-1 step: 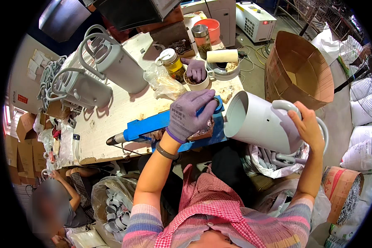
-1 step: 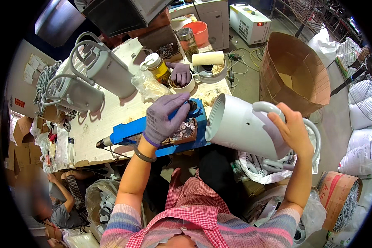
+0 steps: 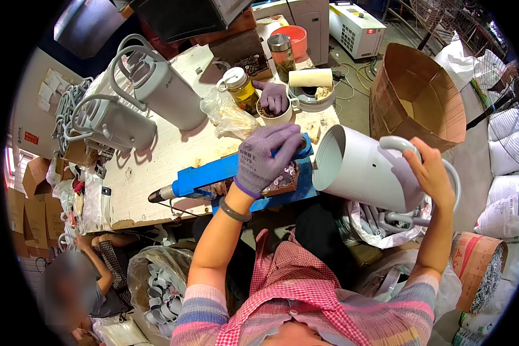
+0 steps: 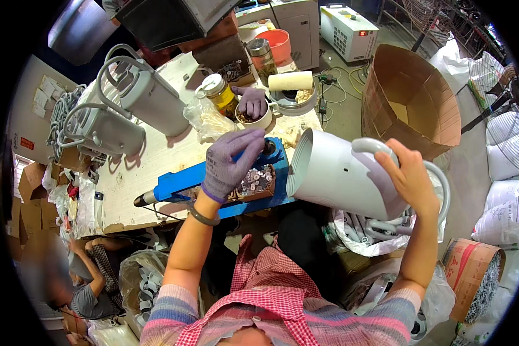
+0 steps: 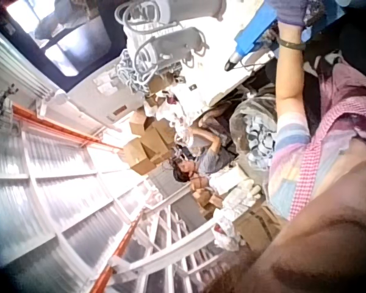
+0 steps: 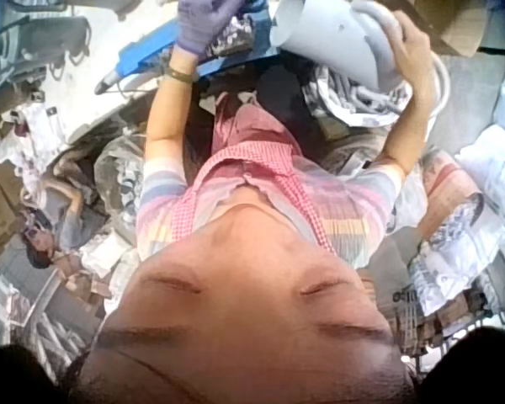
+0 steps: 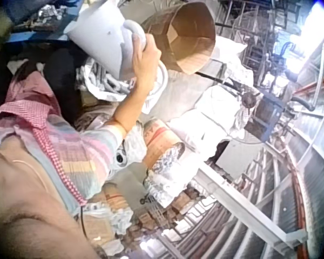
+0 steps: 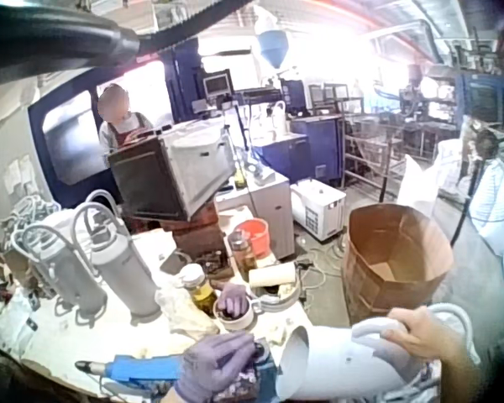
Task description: The person assembles white plastic garden sprayers at a workbench. They repeatedly place small metal parts into a blue jig, attach the sprayer body, and secure the assembly. Completed units are placed on the table. The process is repeated for multiple units throughout the clip.
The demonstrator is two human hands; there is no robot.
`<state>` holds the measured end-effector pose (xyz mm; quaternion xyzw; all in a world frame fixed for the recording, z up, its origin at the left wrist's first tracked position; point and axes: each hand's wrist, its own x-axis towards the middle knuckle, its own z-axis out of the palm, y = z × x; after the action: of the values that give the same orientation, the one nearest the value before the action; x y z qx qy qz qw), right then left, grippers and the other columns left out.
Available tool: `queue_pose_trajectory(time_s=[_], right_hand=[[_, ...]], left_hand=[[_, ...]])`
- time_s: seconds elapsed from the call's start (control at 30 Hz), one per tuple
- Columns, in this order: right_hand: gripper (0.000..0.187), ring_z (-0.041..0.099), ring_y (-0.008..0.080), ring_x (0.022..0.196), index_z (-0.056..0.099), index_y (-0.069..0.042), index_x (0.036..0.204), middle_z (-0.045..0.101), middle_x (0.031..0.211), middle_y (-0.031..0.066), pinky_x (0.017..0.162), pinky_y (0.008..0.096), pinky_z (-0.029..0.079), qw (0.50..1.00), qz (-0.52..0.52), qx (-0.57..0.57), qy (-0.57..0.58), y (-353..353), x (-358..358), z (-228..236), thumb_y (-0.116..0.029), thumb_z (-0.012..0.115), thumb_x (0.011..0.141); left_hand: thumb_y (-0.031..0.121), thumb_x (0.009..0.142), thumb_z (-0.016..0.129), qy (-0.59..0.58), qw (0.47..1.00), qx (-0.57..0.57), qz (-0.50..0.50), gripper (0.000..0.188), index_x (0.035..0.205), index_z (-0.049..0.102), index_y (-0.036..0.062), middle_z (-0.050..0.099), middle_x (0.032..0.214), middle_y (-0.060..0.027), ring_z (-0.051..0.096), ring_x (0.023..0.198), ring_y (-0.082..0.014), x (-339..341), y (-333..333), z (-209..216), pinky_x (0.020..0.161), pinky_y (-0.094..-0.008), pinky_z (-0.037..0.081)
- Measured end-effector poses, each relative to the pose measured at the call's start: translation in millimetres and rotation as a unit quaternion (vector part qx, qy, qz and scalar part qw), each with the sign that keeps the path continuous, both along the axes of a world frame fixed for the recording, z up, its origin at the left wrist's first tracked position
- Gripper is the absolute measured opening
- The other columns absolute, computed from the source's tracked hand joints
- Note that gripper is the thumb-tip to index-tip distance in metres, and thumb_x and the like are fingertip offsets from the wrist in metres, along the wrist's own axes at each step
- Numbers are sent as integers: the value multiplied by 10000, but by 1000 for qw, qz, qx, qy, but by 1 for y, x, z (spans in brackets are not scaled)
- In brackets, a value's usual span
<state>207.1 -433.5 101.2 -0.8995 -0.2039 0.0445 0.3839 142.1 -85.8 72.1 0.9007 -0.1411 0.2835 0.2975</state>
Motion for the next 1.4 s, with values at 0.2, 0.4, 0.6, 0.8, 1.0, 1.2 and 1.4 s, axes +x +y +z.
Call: queue_pose_trajectory(time_s=[0.2, 0.4, 0.6, 0.8, 1.0, 1.2, 1.4], right_hand=[[348, 448, 218, 584, 598, 35, 884, 522, 663, 189, 573, 373, 409, 995, 87, -51, -21, 37, 33, 42, -304, 603, 960], [368, 419, 266, 555, 593, 39, 893, 505, 634, 197, 555, 391, 401, 980, 170, -83, -61, 100, 55, 66, -323, 603, 956], [497, 619, 417, 701, 631, -32, 898, 631, 717, 226, 648, 495, 472, 963, 206, -131, -111, 162, 59, 67, -523, 558, 919], [506, 618, 407, 680, 635, -36, 894, 628, 704, 219, 631, 493, 472, 953, 202, -186, -127, 178, 61, 67, -536, 559, 914], [483, 606, 408, 651, 632, -28, 893, 610, 664, 217, 626, 490, 461, 954, 225, -156, -119, 173, 61, 63, -499, 533, 939], [483, 590, 396, 581, 666, -45, 700, 576, 568, 182, 589, 489, 453, 957, 205, -151, -136, 185, 54, 45, -406, 475, 960], [447, 580, 371, 538, 688, -72, 705, 566, 540, 164, 546, 455, 457, 949, 221, -171, -149, 185, 47, 47, -399, 499, 944]], left_hand=[[139, 831, 724, 42, 993, -109, -6, 247, 1056, 718, 37, 713, 1025, -110, 677, 979, -259, 2, -2, -12, 878, -344, 525], [70, 877, 680, 141, 927, -348, -20, 632, 1441, 407, -10, 580, 1280, -107, 618, 1044, -164, -18, 8, -27, 906, -294, 506], [219, 985, 589, 221, 823, -522, 39, 297, 1134, 659, -28, 669, 926, -30, 595, 832, -86, -48, 6, -27, 765, -248, 508], [348, 964, 630, 265, 821, -500, 73, 367, 998, 682, -14, 620, 740, 1, 542, 646, -44, -41, 3, -38, 542, -219, 469], [272, 994, 574, 289, 836, -461, 72, 347, 1075, 662, -53, 691, 923, -62, 604, 820, -92, -43, -1, -39, 730, -265, 500], [227, 992, 553, 280, 844, -454, 57, 324, 1101, 660, -59, 710, 965, -90, 618, 863, -111, -38, 1, -30, 769, -278, 502], [219, 990, 556, 270, 834, -480, 40, 312, 1094, 664, -54, 709, 961, -82, 617, 843, -115, -38, 2, -30, 765, -273, 501]])
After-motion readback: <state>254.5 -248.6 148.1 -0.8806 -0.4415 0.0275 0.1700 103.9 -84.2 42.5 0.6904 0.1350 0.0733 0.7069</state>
